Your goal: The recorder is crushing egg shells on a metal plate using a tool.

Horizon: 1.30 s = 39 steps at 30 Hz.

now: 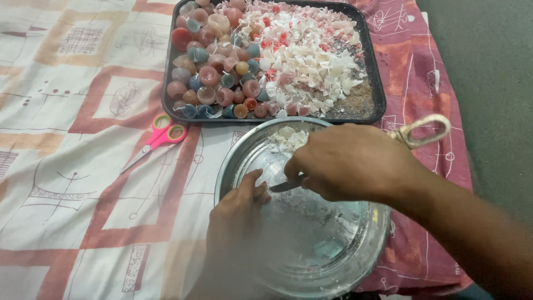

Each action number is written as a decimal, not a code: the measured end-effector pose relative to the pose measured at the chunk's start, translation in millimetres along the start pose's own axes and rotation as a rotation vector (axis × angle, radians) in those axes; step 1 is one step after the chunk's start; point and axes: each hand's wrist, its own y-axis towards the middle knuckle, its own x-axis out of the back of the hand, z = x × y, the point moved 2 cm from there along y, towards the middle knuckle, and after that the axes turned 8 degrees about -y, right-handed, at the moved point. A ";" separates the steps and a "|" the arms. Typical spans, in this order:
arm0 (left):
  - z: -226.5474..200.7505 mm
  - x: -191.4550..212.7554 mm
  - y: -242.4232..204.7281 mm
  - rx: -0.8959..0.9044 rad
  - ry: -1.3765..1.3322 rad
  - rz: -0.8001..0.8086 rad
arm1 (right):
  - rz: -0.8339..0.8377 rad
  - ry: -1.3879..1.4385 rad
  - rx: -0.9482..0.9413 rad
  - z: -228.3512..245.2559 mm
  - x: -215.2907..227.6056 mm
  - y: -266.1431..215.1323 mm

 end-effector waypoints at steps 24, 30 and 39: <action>-18.7 11.1 -3.0 0.050 0.052 0.064 | -0.580 -0.279 0.422 18.0 -9.0 35.1; -4.2 1.9 -5.4 0.134 0.107 0.064 | -0.756 -0.322 0.488 20.7 -3.2 41.8; -4.3 3.6 -5.3 -0.135 0.005 -0.080 | -0.212 0.104 0.037 -17.6 -44.7 -5.5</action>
